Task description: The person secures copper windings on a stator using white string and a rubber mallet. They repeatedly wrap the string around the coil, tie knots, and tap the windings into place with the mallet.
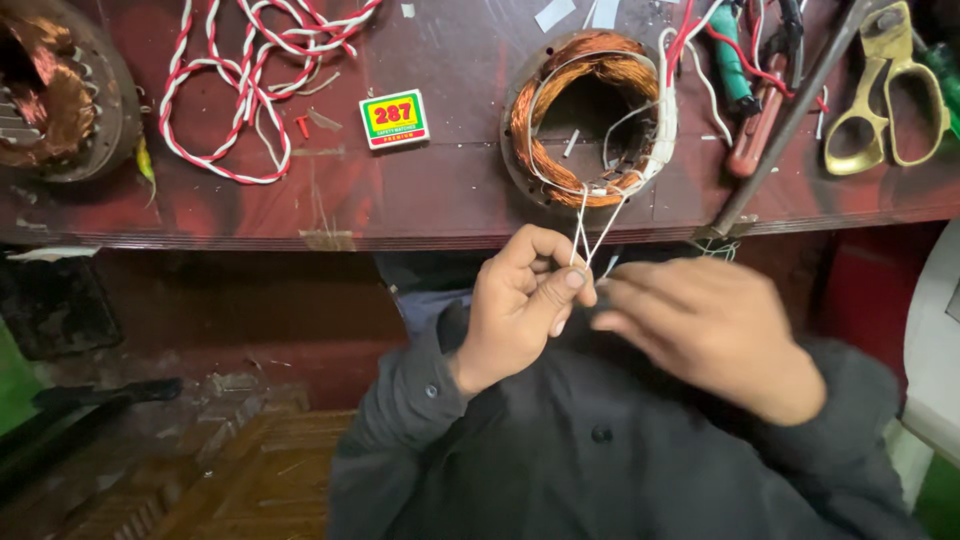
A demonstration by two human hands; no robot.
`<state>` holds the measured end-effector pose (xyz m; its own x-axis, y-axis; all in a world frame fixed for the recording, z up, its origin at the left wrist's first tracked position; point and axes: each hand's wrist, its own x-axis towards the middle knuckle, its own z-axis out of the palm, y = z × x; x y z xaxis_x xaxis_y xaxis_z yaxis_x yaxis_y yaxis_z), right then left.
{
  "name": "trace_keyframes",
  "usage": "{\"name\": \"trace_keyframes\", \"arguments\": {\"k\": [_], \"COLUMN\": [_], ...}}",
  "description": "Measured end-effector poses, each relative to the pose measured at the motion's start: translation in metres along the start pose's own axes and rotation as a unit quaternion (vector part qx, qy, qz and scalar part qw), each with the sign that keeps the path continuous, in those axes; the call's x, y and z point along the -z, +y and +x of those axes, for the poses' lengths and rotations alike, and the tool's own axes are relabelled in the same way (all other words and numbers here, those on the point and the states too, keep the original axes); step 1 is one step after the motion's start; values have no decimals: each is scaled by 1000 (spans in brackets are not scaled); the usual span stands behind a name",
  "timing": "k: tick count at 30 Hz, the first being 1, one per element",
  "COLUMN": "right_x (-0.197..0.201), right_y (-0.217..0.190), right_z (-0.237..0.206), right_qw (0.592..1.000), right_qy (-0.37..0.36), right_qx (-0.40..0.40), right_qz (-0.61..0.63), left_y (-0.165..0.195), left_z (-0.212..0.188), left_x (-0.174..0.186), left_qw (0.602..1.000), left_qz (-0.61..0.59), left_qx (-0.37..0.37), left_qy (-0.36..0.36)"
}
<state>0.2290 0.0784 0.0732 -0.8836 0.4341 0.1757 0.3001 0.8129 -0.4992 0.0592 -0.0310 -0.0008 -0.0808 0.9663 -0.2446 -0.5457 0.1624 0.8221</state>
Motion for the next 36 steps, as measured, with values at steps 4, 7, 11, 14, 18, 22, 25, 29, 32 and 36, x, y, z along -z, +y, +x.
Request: {"name": "trace_keyframes", "arguments": {"k": [4,7,11,14,18,22,25,29,32,36], "right_x": [22,13,4,-1,-7,-10,-11,-19,-27,-28], "right_y": [0,14,33,38,35,33,36,42,46,48], "right_z": [29,42,36,29,27,30,31,30,29,28], "right_qw": [987,988,993,995,995,995,995,993,991,991], "right_qy": [130,127,84,73,73,83,91,101,106,101], "right_qx": [-90,-84,-75,-63,-58,-59,-45,-59,-66,-67], "right_qz": [14,8,26,-11,-31,-20,-7,10,39,51], "left_y": [-2,-5,-6,3,31,52,59,64,75,84], "left_z": [-3,-5,-7,-12,-27,-19,12,67,83,60], "left_x": [1,3,3,3,5,1,-10,-33,-37,-22], "left_qw": [999,997,998,997,955,830,771,752,817,870], "left_qz": [50,67,-8,8,265,488,518,497,428,345], "left_qx": [-22,-28,-14,56,-1,-253,-366,-429,-375,-348], "left_qy": [-1,0,54,58,-131,-89,-55,57,101,47]}}
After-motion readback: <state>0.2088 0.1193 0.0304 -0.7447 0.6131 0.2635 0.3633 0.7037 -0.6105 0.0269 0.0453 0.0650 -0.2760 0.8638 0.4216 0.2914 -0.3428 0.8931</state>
